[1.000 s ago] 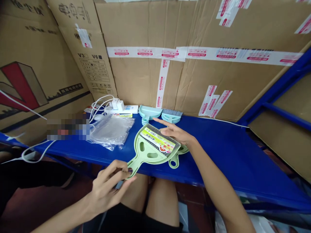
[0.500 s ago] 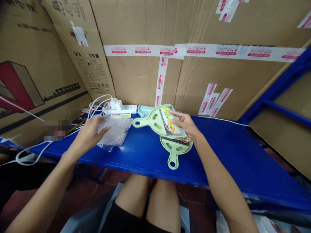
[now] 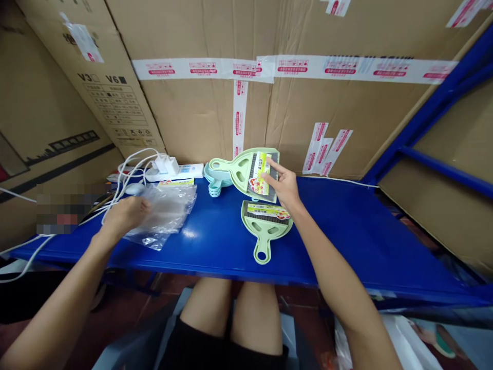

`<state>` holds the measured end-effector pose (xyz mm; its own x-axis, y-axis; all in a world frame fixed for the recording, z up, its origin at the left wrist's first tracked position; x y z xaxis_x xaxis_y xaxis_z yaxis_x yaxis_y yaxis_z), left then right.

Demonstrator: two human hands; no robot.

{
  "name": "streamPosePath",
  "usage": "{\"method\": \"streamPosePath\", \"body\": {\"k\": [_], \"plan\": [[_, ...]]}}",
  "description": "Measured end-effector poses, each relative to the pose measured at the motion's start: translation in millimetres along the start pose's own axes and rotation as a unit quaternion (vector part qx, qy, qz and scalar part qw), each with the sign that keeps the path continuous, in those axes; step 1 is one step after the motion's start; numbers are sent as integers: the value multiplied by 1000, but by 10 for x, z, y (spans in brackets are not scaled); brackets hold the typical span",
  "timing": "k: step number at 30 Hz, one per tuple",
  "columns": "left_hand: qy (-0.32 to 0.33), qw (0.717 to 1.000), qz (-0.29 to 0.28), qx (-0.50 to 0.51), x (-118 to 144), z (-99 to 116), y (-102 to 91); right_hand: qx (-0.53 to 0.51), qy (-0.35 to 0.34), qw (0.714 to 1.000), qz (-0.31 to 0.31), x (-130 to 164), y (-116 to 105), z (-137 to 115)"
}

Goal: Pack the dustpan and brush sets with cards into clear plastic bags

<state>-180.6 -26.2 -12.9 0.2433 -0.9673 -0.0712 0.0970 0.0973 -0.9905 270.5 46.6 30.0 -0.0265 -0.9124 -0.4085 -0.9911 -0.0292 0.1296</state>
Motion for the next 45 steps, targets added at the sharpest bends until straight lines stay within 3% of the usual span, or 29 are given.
{"method": "streamPosePath", "body": {"k": [6, 10, 12, 14, 17, 19, 21, 24, 28, 35, 38, 41, 45], "plan": [[50, 993, 102, -38, 149, -46, 18, -32, 33, 999, 1, -11, -28, 12], [163, 963, 213, 23, 269, 57, -272, -36, 16, 999, -4, -8, -21, -13], [224, 943, 235, 73, 326, 211, -491, -32, 13, 999, -13, 12, 2, -37], [314, 915, 211, 138, 385, 445, -702, -22, 9, 999, -31, 40, 31, -72], [478, 853, 93, 186, 482, 862, -907, 6, -6, 998, -68, 82, 59, -145], [540, 821, 26, 183, 519, 1089, -975, 26, -18, 996, -88, 98, 56, -203], [572, 801, 5, 178, 524, 1252, -1029, 38, -25, 994, -100, 105, 38, -263], [599, 784, 26, 161, 499, 1398, -1109, 33, -31, 995, -91, 108, -5, -362], [608, 783, 82, 102, 451, 1458, -1166, 17, -48, 996, -71, 132, -52, -513], [569, 806, 161, -27, 303, 1355, -1002, 129, -23, 979, -154, 198, -58, -642], [550, 814, 176, -65, 271, 1369, -940, 169, -10, 973, -160, 194, -60, -610], [551, 815, 173, -49, 268, 1492, -912, 157, -13, 975, -157, 192, -68, -602], [563, 810, 166, 18, 267, 1761, -911, 149, 7, 969, -198, 208, -82, -611]]}}
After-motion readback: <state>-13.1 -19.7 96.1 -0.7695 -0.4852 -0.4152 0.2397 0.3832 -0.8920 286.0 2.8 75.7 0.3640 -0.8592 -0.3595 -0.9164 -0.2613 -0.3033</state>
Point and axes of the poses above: each hand's wrist, its own x-axis away from the middle knuckle, its own y-axis out of the palm, z = x × y, the point moved 3 cm from there along -x, towards the middle knuckle, and after that the axes turned 2 degrees about z, right-handed, at the moved point
